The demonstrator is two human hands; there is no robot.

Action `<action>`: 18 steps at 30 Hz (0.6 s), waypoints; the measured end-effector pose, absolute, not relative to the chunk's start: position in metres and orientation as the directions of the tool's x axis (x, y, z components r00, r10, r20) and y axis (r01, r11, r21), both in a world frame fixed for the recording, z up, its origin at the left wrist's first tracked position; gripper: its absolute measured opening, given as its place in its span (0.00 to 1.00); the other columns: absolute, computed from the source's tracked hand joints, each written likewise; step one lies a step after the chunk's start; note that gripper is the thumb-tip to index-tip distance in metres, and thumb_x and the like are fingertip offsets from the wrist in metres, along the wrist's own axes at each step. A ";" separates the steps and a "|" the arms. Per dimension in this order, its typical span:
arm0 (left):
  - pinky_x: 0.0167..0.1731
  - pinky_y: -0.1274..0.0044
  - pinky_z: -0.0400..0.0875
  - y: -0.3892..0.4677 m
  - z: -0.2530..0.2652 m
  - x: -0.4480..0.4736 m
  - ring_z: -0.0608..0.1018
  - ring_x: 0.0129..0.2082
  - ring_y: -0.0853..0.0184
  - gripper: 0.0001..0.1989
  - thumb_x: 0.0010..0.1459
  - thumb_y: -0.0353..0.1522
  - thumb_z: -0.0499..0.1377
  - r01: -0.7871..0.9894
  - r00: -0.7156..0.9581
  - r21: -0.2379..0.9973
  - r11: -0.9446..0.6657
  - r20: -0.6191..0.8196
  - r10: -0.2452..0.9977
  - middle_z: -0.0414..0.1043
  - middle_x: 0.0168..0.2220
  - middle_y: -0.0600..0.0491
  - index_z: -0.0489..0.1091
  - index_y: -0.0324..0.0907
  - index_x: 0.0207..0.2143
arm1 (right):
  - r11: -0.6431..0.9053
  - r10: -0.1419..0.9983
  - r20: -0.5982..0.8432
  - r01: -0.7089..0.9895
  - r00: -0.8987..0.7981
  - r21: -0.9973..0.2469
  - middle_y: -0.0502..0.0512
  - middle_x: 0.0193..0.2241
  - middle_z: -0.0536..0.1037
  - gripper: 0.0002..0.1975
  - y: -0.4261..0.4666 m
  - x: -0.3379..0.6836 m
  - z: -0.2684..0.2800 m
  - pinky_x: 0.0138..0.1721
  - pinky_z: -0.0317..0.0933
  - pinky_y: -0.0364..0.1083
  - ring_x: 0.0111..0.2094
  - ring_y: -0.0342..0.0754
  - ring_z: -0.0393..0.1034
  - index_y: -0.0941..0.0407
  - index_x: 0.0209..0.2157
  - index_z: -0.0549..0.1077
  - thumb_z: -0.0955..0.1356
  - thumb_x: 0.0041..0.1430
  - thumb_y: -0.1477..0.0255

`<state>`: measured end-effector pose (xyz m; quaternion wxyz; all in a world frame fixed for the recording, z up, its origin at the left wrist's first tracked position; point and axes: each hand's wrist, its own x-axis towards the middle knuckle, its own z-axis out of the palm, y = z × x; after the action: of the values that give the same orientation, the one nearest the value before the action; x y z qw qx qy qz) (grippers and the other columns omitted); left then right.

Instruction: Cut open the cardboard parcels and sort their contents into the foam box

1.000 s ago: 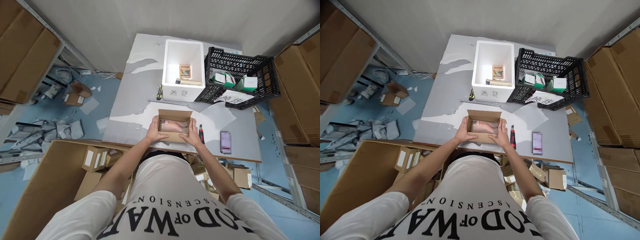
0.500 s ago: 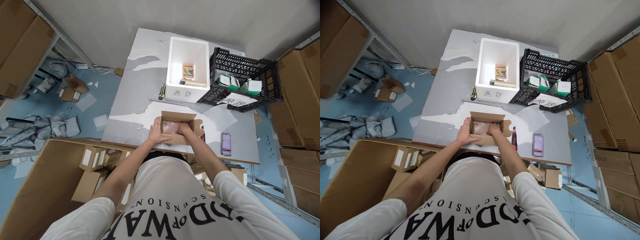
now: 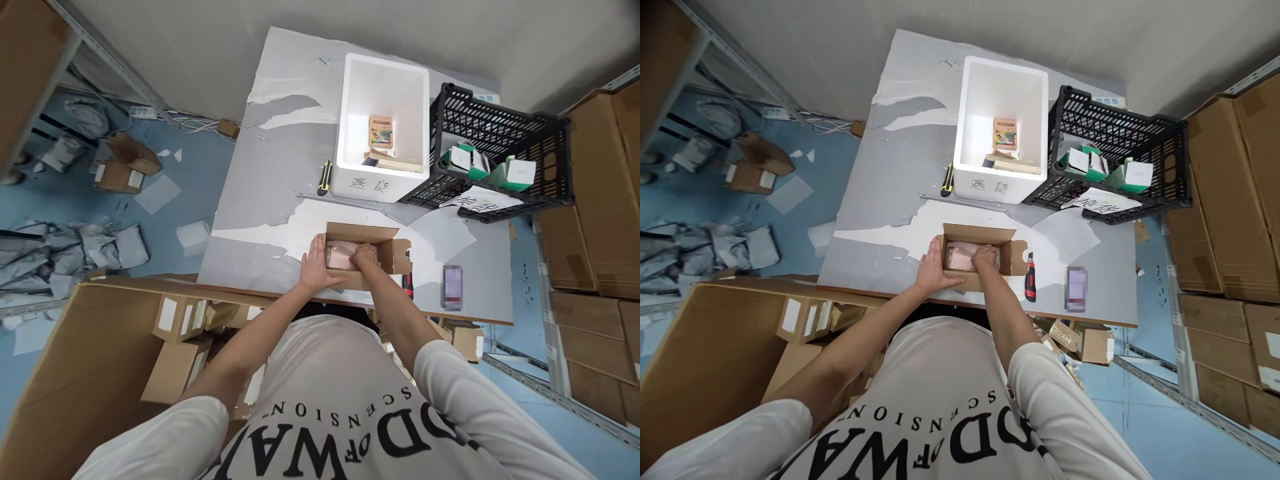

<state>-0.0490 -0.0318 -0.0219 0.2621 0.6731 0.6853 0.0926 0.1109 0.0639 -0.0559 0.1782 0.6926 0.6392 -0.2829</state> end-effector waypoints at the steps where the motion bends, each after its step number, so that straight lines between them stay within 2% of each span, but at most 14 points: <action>1: 0.59 0.56 0.54 -0.032 -0.023 -0.049 0.45 0.67 0.47 0.70 0.34 0.59 0.63 0.870 0.046 0.487 0.076 -0.234 0.971 0.36 0.68 0.35 0.29 0.35 0.67 | -0.151 0.770 -0.636 0.983 0.048 -0.109 0.81 0.49 0.71 0.39 0.064 0.113 -0.055 0.45 0.68 0.53 0.49 0.61 0.70 0.72 0.55 0.64 0.75 0.46 0.64; 5: 0.59 0.56 0.54 -0.032 -0.025 -0.049 0.46 0.67 0.47 0.69 0.35 0.59 0.63 0.859 0.057 0.508 0.068 -0.228 0.972 0.37 0.68 0.35 0.29 0.36 0.67 | -0.265 0.711 -0.694 0.958 0.117 -0.110 0.74 0.49 0.73 0.37 0.066 0.120 -0.054 0.43 0.68 0.51 0.49 0.58 0.71 0.65 0.56 0.65 0.72 0.51 0.57; 9: 0.59 0.57 0.56 -0.032 -0.026 -0.050 0.47 0.67 0.48 0.70 0.35 0.59 0.63 0.855 0.063 0.515 0.059 -0.217 0.974 0.36 0.68 0.34 0.28 0.35 0.67 | -0.326 0.702 -0.700 0.933 0.130 -0.154 0.76 0.54 0.69 0.33 0.065 0.123 -0.050 0.48 0.65 0.53 0.54 0.61 0.67 0.66 0.55 0.66 0.69 0.54 0.58; 11: 0.59 0.58 0.56 -0.032 -0.026 -0.050 0.46 0.67 0.48 0.71 0.34 0.59 0.63 0.857 0.069 0.513 0.051 -0.212 0.975 0.36 0.68 0.34 0.28 0.34 0.67 | -0.331 0.712 -0.695 0.920 0.098 -0.210 0.75 0.56 0.67 0.31 0.063 0.125 -0.044 0.51 0.63 0.53 0.56 0.60 0.65 0.65 0.56 0.65 0.68 0.57 0.60; 14: 0.59 0.58 0.56 -0.030 -0.024 -0.050 0.46 0.67 0.49 0.70 0.35 0.59 0.63 0.862 0.069 0.504 0.050 -0.215 0.974 0.36 0.68 0.34 0.27 0.34 0.67 | -0.315 0.726 -0.688 0.887 -0.004 -0.338 0.68 0.56 0.68 0.25 0.060 0.127 -0.031 0.53 0.60 0.48 0.56 0.55 0.65 0.62 0.56 0.65 0.64 0.61 0.63; 18: 0.58 0.56 0.56 -0.030 -0.019 -0.049 0.47 0.67 0.48 0.69 0.35 0.59 0.64 0.867 0.064 0.494 0.057 -0.226 0.972 0.36 0.68 0.35 0.30 0.36 0.67 | -0.299 0.754 -0.650 0.832 -0.094 -0.468 0.66 0.57 0.68 0.22 0.056 0.133 -0.008 0.54 0.58 0.46 0.57 0.52 0.64 0.62 0.56 0.65 0.62 0.62 0.67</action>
<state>-0.0490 -0.0299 -0.0191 0.2656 0.6794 0.6768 0.0986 0.1326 0.0563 -0.0082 0.0435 0.6715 0.5904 -0.4458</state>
